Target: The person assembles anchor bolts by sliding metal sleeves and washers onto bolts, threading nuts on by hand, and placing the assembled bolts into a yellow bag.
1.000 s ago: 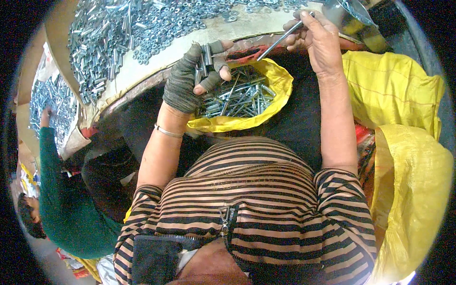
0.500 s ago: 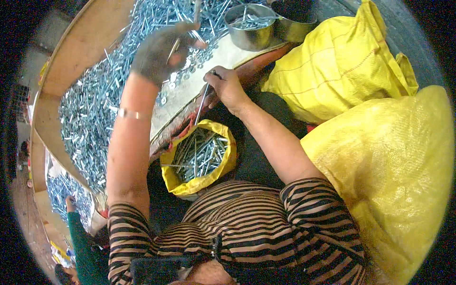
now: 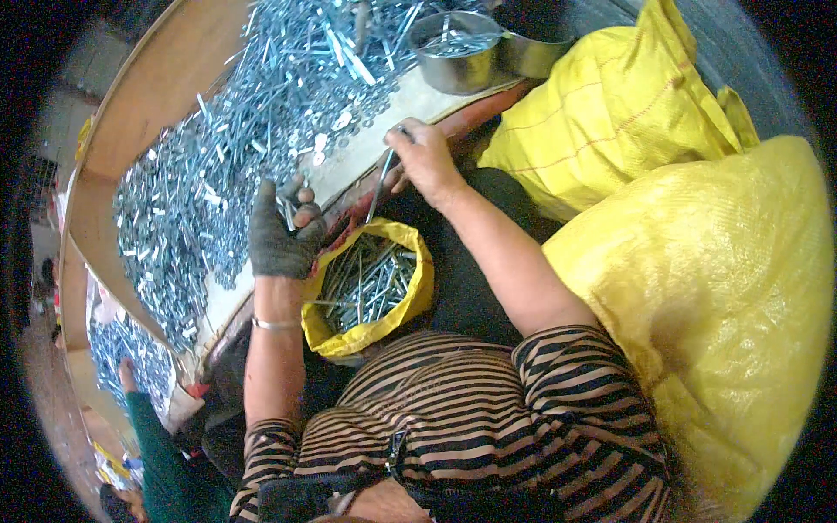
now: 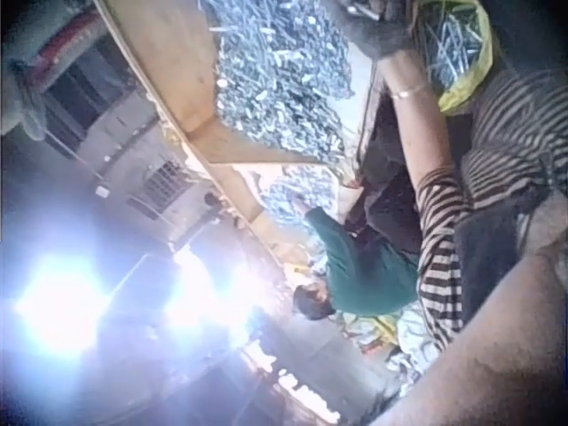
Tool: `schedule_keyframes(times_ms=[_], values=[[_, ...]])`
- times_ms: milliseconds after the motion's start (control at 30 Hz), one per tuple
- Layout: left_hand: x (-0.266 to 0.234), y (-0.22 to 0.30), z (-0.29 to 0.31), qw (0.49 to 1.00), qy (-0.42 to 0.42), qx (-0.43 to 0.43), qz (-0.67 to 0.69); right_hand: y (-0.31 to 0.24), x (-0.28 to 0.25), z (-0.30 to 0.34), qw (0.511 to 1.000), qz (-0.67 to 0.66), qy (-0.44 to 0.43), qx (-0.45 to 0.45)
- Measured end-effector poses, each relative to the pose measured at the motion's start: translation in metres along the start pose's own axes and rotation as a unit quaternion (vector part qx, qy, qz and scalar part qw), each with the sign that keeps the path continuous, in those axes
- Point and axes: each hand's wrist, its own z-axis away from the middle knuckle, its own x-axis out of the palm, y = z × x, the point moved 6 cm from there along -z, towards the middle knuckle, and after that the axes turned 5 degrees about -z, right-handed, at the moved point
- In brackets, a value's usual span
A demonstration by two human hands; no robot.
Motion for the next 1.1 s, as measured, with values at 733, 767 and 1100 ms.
schedule_keyframes(times_ms=[733,767,1100], values=[[-0.071,0.003,0.08,0.973,-0.099,0.209,0.008,-0.052,0.122,0.052,0.984,-0.002,-0.103,-0.143],[-0.072,0.002,0.079,0.977,-0.105,0.177,0.053,-0.053,0.126,0.053,0.983,0.001,-0.11,-0.15],[-0.076,-0.006,0.076,0.965,-0.044,0.238,-0.096,-0.05,0.142,0.063,0.979,0.0,-0.122,-0.162]])
